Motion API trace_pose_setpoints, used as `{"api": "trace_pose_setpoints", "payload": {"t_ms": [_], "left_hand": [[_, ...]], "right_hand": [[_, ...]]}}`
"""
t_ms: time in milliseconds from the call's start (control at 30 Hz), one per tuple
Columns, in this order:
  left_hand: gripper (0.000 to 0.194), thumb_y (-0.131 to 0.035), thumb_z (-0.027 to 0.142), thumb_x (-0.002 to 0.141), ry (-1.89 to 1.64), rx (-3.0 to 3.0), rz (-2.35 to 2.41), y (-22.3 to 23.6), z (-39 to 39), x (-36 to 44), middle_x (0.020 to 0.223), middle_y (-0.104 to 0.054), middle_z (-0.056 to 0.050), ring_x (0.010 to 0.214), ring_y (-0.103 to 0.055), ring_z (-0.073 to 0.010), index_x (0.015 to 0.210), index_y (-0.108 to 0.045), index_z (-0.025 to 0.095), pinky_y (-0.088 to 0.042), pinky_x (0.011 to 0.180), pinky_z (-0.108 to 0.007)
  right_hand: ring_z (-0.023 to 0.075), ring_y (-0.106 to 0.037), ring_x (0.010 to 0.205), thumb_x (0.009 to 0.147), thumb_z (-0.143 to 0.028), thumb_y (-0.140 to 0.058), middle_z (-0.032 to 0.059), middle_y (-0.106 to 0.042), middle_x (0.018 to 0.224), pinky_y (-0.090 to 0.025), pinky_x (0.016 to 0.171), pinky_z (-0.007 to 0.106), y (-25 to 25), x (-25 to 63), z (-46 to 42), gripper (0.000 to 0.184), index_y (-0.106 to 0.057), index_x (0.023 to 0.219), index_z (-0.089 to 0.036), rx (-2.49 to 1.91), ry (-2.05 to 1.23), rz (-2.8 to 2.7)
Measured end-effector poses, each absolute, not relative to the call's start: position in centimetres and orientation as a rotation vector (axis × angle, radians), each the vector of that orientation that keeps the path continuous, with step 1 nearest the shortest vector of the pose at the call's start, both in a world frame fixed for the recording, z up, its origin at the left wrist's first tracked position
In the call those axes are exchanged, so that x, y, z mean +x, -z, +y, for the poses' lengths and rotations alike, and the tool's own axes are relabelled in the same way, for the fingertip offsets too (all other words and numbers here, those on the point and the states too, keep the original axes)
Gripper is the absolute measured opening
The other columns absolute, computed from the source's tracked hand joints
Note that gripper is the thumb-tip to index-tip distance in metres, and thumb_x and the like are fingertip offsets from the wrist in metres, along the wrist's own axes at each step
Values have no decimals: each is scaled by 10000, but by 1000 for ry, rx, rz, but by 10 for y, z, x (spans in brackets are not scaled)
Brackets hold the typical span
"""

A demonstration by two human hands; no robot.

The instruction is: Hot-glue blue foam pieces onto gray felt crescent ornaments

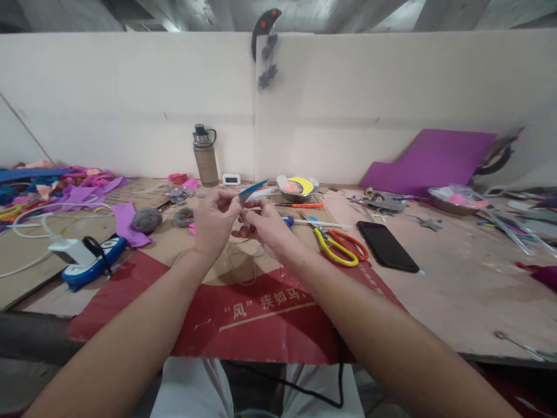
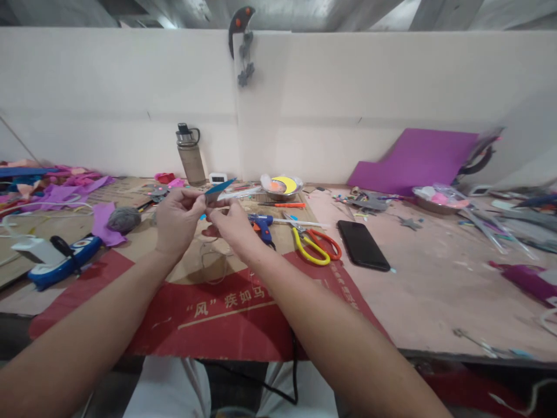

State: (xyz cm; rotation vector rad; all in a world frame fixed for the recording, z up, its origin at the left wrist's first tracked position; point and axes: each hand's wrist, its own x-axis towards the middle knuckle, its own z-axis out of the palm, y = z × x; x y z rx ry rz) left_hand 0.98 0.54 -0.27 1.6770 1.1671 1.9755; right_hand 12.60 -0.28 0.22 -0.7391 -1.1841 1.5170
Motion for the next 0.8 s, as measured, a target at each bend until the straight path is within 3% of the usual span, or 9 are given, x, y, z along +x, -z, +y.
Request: {"api": "trace_pose_setpoints", "payload": {"t_ms": [100,167,267,400,800], "left_hand": [[24,-651,191,742,-1969,1498,1095,2,10,10,681,-660,12,625,-643,-125,750,-630,183,-543,628,-257],[53,-661,209,733,-1955,1364,994,2,12,12,706,-662,8,650,-655,-133,753,-619,183,-573,654,-289],[98,-686,216,703,-1920,1252,917,0,10,16,724,-656,5,679,-657,-133,731,-600,179,-598,687,-315],[138,-711,228,685,-1846,1192,931,-3,2,23,678,-624,15,647,-635,-119,715,-588,174,-609,693,-321],[162,-739,214,687,-1740,1063,871,-7,-6,29,708,-599,23,679,-626,-110,729,-588,174,-624,770,-359]], "right_hand": [[53,-339,475,804,-299,-621,-78,-449,689,-394,494,243,-4,135,-8,200,-454,892,-232,-729,-1475,-1296],[66,-338,506,824,-303,-595,-69,-428,667,-330,482,231,-5,140,-10,135,-488,829,-221,-773,-1301,-1386],[89,-395,592,838,-260,-574,-42,-476,685,-351,565,257,-7,144,-8,114,-525,754,-200,-824,-933,-1496],[111,-447,675,830,-204,-576,-20,-538,738,-373,663,281,-7,150,-2,31,-576,802,-189,-837,-635,-1476],[141,-490,768,856,-292,-557,5,-528,790,-383,649,277,1,155,10,80,-532,838,-219,-857,-730,-1321]]}}
